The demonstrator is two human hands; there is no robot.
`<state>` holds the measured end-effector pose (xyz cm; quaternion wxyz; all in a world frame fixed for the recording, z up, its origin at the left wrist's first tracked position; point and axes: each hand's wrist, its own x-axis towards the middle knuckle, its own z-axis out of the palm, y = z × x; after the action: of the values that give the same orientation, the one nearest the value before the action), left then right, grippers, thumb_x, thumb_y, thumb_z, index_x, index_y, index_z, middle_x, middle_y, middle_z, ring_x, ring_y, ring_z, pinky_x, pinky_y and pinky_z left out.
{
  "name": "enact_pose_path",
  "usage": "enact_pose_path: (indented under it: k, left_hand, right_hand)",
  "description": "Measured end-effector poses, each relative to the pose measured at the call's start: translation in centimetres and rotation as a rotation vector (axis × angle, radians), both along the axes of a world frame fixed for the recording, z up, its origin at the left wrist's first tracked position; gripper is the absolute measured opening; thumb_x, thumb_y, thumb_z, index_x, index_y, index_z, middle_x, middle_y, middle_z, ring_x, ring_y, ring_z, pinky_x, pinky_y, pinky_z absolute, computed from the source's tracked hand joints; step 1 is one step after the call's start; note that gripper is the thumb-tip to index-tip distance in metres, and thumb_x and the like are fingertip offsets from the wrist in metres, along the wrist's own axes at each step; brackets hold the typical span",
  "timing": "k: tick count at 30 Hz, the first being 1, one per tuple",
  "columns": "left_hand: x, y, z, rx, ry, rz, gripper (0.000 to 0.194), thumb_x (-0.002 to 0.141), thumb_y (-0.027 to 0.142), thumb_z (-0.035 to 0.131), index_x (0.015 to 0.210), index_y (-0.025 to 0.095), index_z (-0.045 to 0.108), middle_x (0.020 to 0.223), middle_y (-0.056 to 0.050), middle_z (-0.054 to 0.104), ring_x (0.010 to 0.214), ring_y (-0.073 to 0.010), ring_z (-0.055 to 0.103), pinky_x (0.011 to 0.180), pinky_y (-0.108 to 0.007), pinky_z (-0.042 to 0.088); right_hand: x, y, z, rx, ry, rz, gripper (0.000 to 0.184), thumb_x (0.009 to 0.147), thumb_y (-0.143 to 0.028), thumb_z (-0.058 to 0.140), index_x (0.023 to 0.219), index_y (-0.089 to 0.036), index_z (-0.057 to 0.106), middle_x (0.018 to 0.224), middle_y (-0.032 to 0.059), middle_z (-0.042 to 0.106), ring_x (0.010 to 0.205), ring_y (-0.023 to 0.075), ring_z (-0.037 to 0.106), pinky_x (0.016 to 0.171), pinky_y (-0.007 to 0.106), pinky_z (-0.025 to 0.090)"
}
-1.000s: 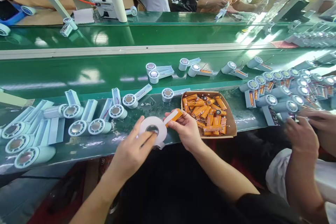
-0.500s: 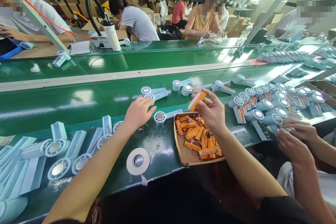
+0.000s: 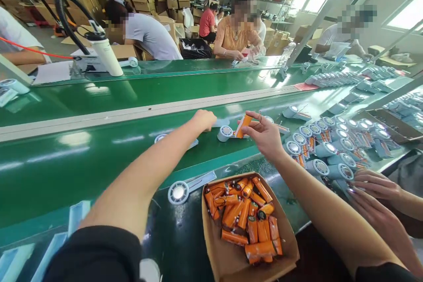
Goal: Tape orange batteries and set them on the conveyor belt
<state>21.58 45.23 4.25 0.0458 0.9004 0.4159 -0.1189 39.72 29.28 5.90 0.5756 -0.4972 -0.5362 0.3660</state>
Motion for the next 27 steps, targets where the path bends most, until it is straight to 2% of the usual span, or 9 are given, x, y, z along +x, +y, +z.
enact_pose_path:
  k: [2, 5, 9, 12, 17, 19, 24, 27]
  left_hand:
    - [-1.2, 2.1, 0.0, -0.022, 0.035, -0.035, 0.027, 0.068, 0.015, 0.081, 0.094, 0.022, 0.081, 0.117, -0.015, 0.076, 0.109, -0.0349, 0.069, 0.097, -0.043, 0.053]
    - [-3.3, 3.9, -0.5, -0.044, 0.053, -0.047, 0.023, 0.066, 0.013, 0.078, 0.087, 0.021, 0.081, 0.118, -0.016, 0.076, 0.113, -0.0351, 0.068, 0.1, -0.043, 0.051]
    - [-4.5, 4.9, -1.2, -0.091, 0.027, -0.028, 0.024, 0.073, 0.022, 0.074, 0.096, 0.025, 0.082, 0.107, -0.011, 0.079, 0.11, -0.0315, 0.069, 0.099, -0.039, 0.051]
    - [-4.6, 5.6, -1.1, -0.114, -0.032, -0.016, 0.027, 0.082, 0.029, 0.068, 0.106, 0.029, 0.081, 0.109, -0.005, 0.08, 0.107, -0.0258, 0.07, 0.097, -0.033, 0.05]
    - [-4.7, 5.9, -1.0, -0.097, -0.142, 0.037, 0.032, 0.092, 0.029, 0.058, 0.119, 0.029, 0.075, 0.11, -0.002, 0.08, 0.106, -0.0214, 0.069, 0.093, -0.028, 0.049]
    - [-4.5, 5.8, -1.2, -0.093, -0.177, 0.069, 0.032, 0.093, 0.029, 0.057, 0.12, 0.028, 0.073, 0.109, -0.003, 0.079, 0.105, -0.0213, 0.07, 0.091, -0.028, 0.049]
    - [-3.6, 5.1, -2.2, -0.087, -0.253, 0.162, 0.03, 0.099, 0.029, 0.052, 0.121, 0.026, 0.071, 0.115, -0.005, 0.079, 0.108, -0.0231, 0.07, 0.09, -0.03, 0.05]
    - [-3.1, 4.8, -2.7, -0.105, -0.289, 0.203, 0.028, 0.103, 0.029, 0.052, 0.123, 0.024, 0.07, 0.117, -0.007, 0.078, 0.107, -0.0226, 0.07, 0.092, -0.033, 0.052]
  right_hand:
    - [1.1, 1.5, -0.1, -0.013, -0.017, 0.006, 0.066, 0.071, -0.048, 0.092, 0.127, -0.021, 0.07, 0.095, 0.0049, 0.083, 0.093, 0.0256, 0.08, 0.09, 0.047, 0.066]
    - [1.4, 4.8, -0.4, -0.042, -0.095, 0.031, 0.064, 0.072, -0.044, 0.09, 0.128, -0.02, 0.069, 0.094, 0.0047, 0.083, 0.089, 0.0244, 0.08, 0.09, 0.045, 0.066]
    - [-0.6, 9.6, -1.6, -0.076, -0.34, 0.076, 0.043, 0.078, -0.032, 0.084, 0.116, -0.022, 0.07, 0.09, 0.0024, 0.083, 0.088, 0.0228, 0.08, 0.09, 0.04, 0.063]
    - [-2.3, 11.9, -2.6, -0.077, -0.575, 0.154, 0.036, 0.083, -0.026, 0.079, 0.118, -0.023, 0.068, 0.097, 0.0026, 0.083, 0.093, 0.0214, 0.079, 0.09, 0.035, 0.059]
    - [-3.3, 13.2, -3.0, -0.123, -1.174, 0.212, 0.034, 0.098, -0.037, 0.067, 0.13, -0.025, 0.065, 0.103, 0.0047, 0.082, 0.095, 0.0244, 0.075, 0.081, 0.03, 0.051]
    - [-3.4, 13.3, -2.8, -0.162, -1.344, 0.241, 0.035, 0.101, -0.041, 0.063, 0.133, -0.027, 0.065, 0.104, 0.0053, 0.081, 0.094, 0.0259, 0.074, 0.076, 0.03, 0.047]
    - [-4.6, 13.6, -3.1, -0.231, -1.463, 0.328, 0.039, 0.103, -0.043, 0.062, 0.139, -0.03, 0.067, 0.112, 0.0112, 0.08, 0.101, 0.0313, 0.074, 0.079, 0.033, 0.047]
    - [-6.0, 14.3, -3.4, -0.274, -1.499, 0.366, 0.035, 0.099, -0.045, 0.069, 0.126, -0.025, 0.075, 0.12, 0.0178, 0.078, 0.111, 0.0364, 0.073, 0.087, 0.039, 0.05]
